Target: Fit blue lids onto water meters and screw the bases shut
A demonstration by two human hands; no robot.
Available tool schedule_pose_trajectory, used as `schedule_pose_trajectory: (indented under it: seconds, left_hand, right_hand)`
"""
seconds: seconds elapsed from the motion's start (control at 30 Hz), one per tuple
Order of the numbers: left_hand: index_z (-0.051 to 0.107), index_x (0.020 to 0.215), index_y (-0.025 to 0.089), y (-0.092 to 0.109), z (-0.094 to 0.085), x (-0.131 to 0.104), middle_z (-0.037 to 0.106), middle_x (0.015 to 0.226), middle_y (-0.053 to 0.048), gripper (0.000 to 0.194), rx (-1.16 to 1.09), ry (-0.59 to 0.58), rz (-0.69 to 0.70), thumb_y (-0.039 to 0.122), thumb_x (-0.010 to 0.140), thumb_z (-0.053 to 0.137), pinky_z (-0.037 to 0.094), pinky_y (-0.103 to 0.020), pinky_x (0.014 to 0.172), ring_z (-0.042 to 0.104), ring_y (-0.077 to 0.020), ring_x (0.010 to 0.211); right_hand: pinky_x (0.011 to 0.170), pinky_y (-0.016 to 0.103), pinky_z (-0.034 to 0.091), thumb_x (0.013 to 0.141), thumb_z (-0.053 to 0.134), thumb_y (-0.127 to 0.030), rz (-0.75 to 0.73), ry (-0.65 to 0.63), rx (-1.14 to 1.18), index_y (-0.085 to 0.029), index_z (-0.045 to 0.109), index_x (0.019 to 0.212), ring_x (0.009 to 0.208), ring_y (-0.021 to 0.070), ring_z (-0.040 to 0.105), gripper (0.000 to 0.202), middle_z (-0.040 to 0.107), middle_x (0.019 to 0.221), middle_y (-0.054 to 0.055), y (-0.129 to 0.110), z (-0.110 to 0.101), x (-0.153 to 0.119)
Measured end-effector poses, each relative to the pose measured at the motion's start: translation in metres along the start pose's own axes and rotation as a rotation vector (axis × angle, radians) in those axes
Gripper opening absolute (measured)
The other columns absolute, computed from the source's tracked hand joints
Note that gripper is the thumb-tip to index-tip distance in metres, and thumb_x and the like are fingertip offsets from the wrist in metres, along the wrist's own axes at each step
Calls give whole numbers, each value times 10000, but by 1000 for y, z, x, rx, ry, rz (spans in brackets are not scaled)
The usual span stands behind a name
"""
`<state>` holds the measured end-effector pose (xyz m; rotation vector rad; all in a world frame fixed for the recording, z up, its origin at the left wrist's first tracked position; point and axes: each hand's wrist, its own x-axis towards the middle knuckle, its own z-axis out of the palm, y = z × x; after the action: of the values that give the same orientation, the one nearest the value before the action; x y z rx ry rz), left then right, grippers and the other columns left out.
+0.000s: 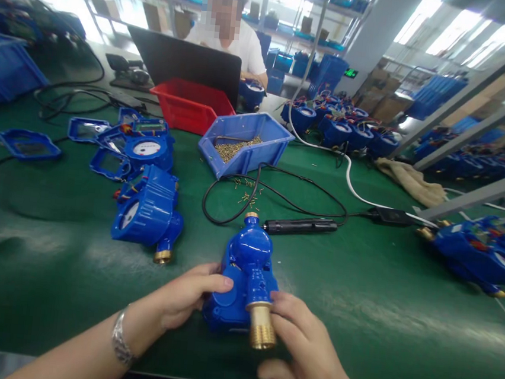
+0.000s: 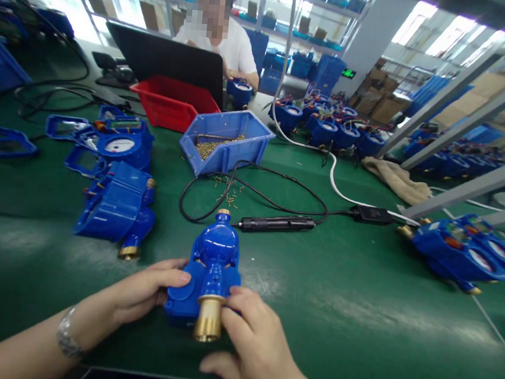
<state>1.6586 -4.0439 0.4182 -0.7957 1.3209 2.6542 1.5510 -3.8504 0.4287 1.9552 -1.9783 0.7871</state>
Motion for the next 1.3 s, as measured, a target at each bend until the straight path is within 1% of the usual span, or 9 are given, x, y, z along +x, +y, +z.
schedule_pose_trajectory:
  seconds: [0.1, 0.27, 0.43, 0.57, 0.67, 0.97, 1.07, 1.2, 1.3]
  left_hand:
    - [623, 1013, 104, 2, 3, 0, 710, 867, -93, 447, -8, 4, 4, 237, 597, 721, 471, -265, 659, 633, -178, 717]
    - [609, 1033, 99, 1, 1, -2, 704, 918, -108, 442, -15, -22, 54, 232, 623, 707, 474, -304, 739, 641, -222, 824]
    - [577, 1053, 111, 0, -1, -2, 684, 1002, -116, 487, 23, -8, 53, 253, 614, 732, 470, -325, 781, 629, -241, 901]
    - [565, 1037, 111, -1, -1, -1, 678, 1006, -118, 509, 51, 8, 68, 294, 599, 750, 460, -339, 807, 620, -251, 930]
    - [533, 1068, 102, -3, 0, -1, 664, 1036, -139, 576, 35, 11, 69, 335, 593, 760, 459, -356, 819, 613, -271, 957]
    - [538, 1093, 136, -3, -8, 0, 651, 1075, -120, 519, 43, -71, 92, 425, 692, 693, 411, -389, 918, 584, -280, 1033]
    - [539, 1097, 132, 1, -16, -1, 661, 1053, -116, 520, 27, -104, 71, 380, 673, 708, 420, -385, 890, 598, -277, 996]
    - [539, 1094, 114, 8, -30, -3, 664, 1051, -125, 502, 13, -82, 66, 327, 670, 703, 430, -374, 868, 612, -264, 957]
    - [550, 1099, 113, 12, -38, -3, 681, 1010, -120, 498, -35, -95, 78, 345, 682, 693, 443, -362, 856, 633, -251, 905]
  right_hand:
    - [758, 257, 536, 886, 441, -229, 25, -62, 67, -211, 515, 1074, 912, 164, 613, 202, 620, 1005, 97, -7, -32, 22]
    - [829, 217, 501, 846, 463, -145, -42, -452, 155, -268, 549, 1139, 1039, 138, 580, 329, 562, 1226, 49, -6, -63, 55]
    - [800, 333, 517, 866, 411, -123, -131, -496, -82, -271, 508, 1215, 1036, 202, 589, 391, 479, 1332, 94, 10, -44, 64]
    - [604, 332, 513, 863, 474, -183, -322, -407, -357, -157, 620, 930, 691, 199, 624, 163, 652, 1049, 118, 8, -20, 69]
    - [601, 324, 490, 864, 465, -177, -333, -367, -375, -145, 613, 846, 665, 192, 611, 153, 669, 930, 107, 5, -21, 77]
    - [513, 326, 443, 806, 555, -161, -164, -464, -366, -160, 570, 818, 606, 208, 565, 19, 618, 806, 72, -15, -10, 94]
    - [615, 327, 491, 807, 529, -121, -69, -544, -180, -155, 563, 985, 746, 212, 593, 184, 611, 962, 86, -15, -19, 100]
    - [806, 268, 488, 794, 496, -56, 129, -479, 165, -201, 570, 1076, 927, 146, 587, 326, 598, 1108, 42, 22, -34, 127]
    - [821, 349, 473, 798, 519, -93, 523, -355, -81, -158, 638, 908, 880, 191, 598, 175, 651, 939, 72, 70, -16, 153]
